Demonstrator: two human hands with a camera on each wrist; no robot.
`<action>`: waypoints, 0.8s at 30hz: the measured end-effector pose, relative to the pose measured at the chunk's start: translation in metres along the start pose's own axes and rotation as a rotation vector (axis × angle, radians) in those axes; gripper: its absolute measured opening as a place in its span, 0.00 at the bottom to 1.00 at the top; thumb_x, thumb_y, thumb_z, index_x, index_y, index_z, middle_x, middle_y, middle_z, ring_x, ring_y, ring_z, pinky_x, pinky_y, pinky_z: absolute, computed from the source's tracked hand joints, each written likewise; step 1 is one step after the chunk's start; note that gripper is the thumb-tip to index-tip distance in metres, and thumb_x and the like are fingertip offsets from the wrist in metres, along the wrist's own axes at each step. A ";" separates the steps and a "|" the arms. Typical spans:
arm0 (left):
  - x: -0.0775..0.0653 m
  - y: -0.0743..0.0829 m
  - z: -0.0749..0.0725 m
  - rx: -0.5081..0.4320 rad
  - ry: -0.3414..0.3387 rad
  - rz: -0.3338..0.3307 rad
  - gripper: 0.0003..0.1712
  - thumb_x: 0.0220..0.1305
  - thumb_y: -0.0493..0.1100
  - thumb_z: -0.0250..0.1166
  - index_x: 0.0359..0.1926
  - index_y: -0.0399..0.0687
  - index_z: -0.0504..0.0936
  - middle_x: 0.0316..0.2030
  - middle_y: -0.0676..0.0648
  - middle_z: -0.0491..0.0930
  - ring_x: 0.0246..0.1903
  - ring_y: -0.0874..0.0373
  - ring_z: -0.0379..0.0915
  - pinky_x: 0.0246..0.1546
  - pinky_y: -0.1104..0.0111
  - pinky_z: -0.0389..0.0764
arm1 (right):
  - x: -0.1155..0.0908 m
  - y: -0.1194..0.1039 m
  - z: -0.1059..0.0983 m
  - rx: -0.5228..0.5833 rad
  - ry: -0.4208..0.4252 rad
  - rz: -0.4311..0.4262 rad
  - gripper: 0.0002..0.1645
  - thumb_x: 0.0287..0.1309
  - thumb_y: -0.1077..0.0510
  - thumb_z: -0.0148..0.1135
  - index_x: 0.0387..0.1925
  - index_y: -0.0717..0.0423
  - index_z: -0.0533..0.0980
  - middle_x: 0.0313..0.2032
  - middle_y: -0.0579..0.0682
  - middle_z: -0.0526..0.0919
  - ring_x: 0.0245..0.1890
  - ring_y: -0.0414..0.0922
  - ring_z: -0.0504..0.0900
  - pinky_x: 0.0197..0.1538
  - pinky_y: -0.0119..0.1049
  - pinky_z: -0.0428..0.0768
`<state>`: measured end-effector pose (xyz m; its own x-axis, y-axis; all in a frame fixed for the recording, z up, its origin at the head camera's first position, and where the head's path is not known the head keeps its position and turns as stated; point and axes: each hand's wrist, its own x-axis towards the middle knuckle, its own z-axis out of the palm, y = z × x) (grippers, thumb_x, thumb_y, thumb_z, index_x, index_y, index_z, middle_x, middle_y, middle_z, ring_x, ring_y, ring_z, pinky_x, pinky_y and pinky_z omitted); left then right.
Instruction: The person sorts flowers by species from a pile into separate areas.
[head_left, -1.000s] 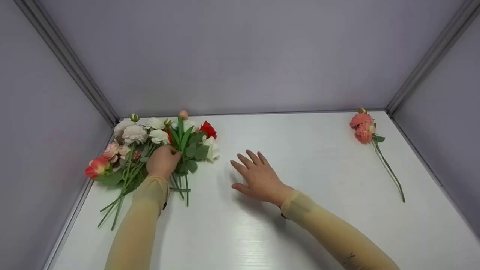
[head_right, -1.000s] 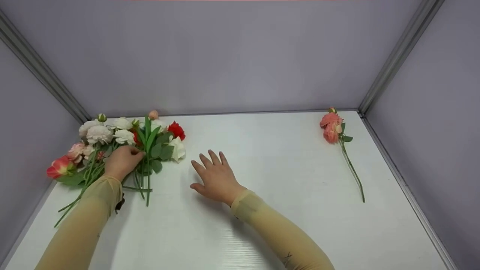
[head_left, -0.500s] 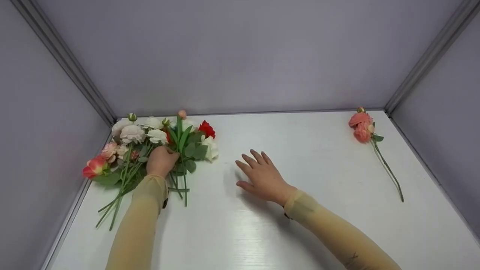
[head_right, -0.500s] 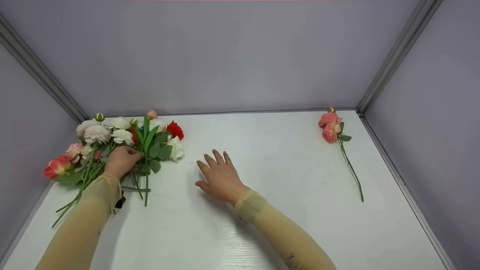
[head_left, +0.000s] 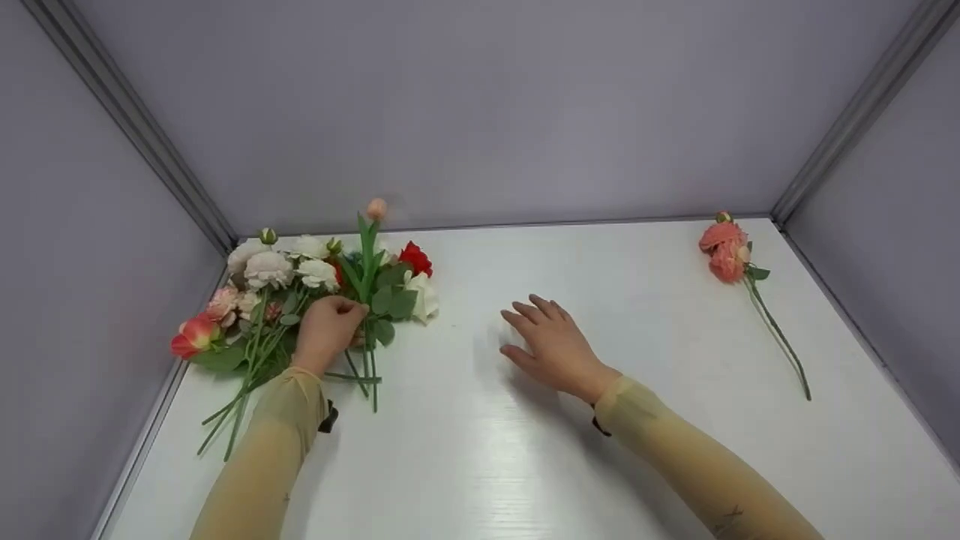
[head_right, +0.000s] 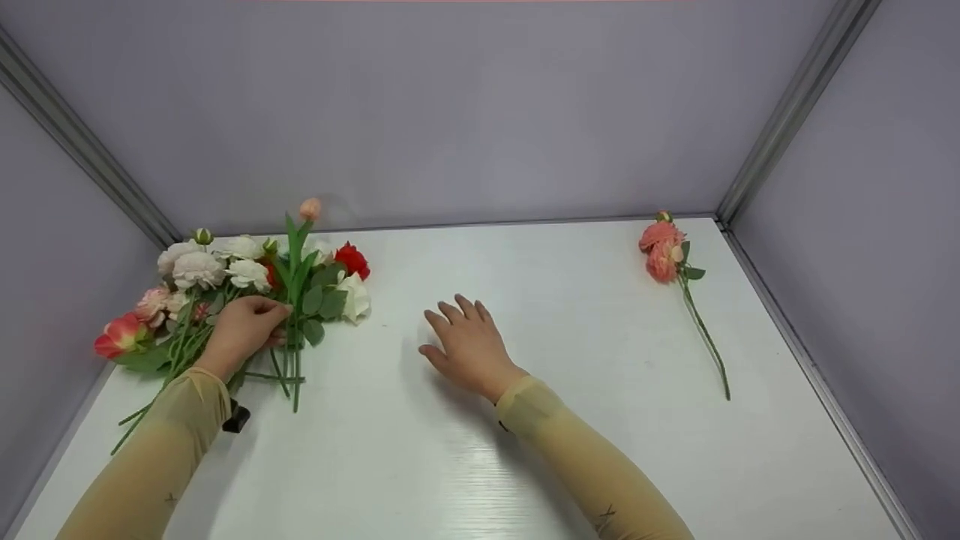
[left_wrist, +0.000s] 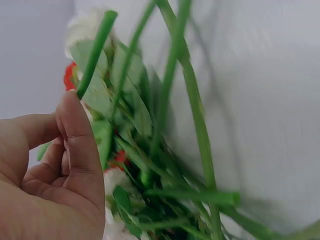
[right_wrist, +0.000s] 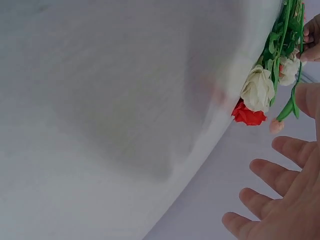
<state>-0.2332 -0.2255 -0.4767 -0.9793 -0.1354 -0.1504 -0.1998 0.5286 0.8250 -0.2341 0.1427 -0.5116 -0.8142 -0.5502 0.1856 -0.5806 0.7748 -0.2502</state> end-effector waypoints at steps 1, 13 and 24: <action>-0.002 0.003 0.004 -0.032 -0.013 0.002 0.19 0.78 0.48 0.59 0.57 0.37 0.81 0.47 0.36 0.80 0.35 0.52 0.84 0.43 0.56 0.86 | -0.001 0.004 -0.002 0.031 0.013 0.020 0.35 0.74 0.38 0.55 0.73 0.52 0.69 0.71 0.55 0.70 0.75 0.58 0.59 0.75 0.57 0.57; -0.038 0.060 0.091 -0.333 -0.201 0.138 0.14 0.73 0.45 0.66 0.50 0.39 0.84 0.41 0.40 0.81 0.34 0.50 0.82 0.38 0.62 0.87 | 0.003 0.027 -0.035 0.842 0.141 0.377 0.18 0.73 0.46 0.60 0.53 0.51 0.84 0.51 0.50 0.86 0.57 0.49 0.80 0.62 0.49 0.76; -0.060 0.089 0.154 -0.455 -0.378 0.176 0.14 0.71 0.47 0.68 0.46 0.40 0.83 0.40 0.40 0.82 0.30 0.55 0.80 0.37 0.62 0.88 | 0.011 0.014 -0.053 1.386 0.104 0.412 0.23 0.66 0.51 0.69 0.56 0.62 0.81 0.50 0.58 0.86 0.58 0.60 0.78 0.58 0.52 0.77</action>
<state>-0.1973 -0.0416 -0.4784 -0.9566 0.2720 -0.1047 -0.0818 0.0942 0.9922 -0.2508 0.1646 -0.4625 -0.9524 -0.2958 -0.0738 0.1022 -0.0815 -0.9914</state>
